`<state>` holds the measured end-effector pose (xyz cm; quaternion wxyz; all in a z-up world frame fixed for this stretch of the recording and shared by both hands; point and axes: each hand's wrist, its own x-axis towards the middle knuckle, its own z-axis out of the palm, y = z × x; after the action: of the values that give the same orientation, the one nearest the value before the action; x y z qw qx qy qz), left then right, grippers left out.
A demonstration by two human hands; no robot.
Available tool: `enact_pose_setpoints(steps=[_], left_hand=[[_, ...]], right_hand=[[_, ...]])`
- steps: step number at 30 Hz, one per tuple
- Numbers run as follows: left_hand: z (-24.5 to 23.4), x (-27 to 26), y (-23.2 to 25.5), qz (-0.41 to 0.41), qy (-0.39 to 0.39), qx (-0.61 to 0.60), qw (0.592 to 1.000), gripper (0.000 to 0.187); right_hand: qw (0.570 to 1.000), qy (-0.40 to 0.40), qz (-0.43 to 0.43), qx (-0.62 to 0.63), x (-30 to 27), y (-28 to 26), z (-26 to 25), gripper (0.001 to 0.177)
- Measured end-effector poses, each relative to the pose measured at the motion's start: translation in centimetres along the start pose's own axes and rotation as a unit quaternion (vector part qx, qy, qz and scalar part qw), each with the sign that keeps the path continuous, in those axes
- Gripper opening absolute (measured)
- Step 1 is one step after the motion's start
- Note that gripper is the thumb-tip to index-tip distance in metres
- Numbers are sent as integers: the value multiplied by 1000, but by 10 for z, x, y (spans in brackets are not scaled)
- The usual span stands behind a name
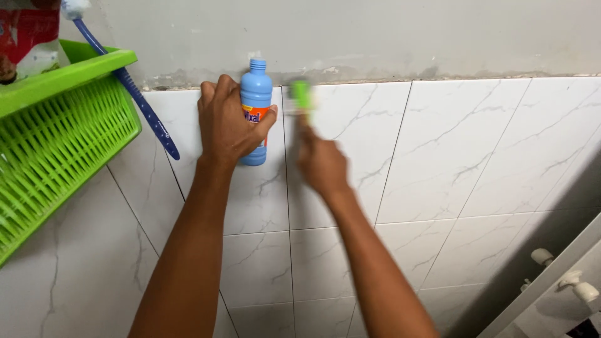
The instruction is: Scrubbing bathroom wall tiles with a brush and cleaning liquid.
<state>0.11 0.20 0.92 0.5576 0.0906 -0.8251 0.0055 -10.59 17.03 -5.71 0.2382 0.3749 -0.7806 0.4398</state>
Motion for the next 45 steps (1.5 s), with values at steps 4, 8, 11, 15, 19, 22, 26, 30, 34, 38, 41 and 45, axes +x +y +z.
enact_pose_setpoints(steps=[4, 8, 11, 15, 19, 22, 26, 30, 34, 38, 41, 45], left_hand=[[-12, 0, 5, 3, -13, -10, 1000, 41], [-6, 1, 3, 2, -31, 2, 1000, 45], [3, 1, 1, 19, -26, 13, 999, 52], [-9, 8, 12, 31, -53, 32, 998, 45], [-7, 6, 9, 27, -52, 44, 997, 50], [-6, 5, 8, -5, -65, 51, 997, 52], [-2, 1, 5, 18, -37, 81, 996, 59], [-6, 1, 5, 18, -49, 54, 997, 55], [-9, 3, 7, 1, -80, 32, 996, 50], [-1, 0, 7, 26, -43, 30, 998, 52], [0, 0, 6, 25, -30, 34, 999, 52], [6, 2, 6, 23, -33, 39, 998, 56]], right_hand=[[993, -67, 18, -91, -1, -40, -12, 61], [998, -22, 8, -55, 14, 60, -38, 56], [996, 65, 56, -11, 18, 140, -81, 41], [984, 126, 122, 21, 6, 160, -138, 46], [983, 141, 103, 53, 3, 166, -106, 47], [995, 66, 77, 6, 4, 126, -42, 39], [993, -3, -87, -83, -16, 37, 11, 80], [969, -98, -109, -198, -26, 11, 15, 74], [998, -22, -43, -39, -9, 98, -15, 48], [993, 58, 101, 0, 0, 177, -75, 36], [967, 178, 165, 83, -3, 192, -111, 48], [971, 164, 150, 82, -7, 194, -79, 45]])
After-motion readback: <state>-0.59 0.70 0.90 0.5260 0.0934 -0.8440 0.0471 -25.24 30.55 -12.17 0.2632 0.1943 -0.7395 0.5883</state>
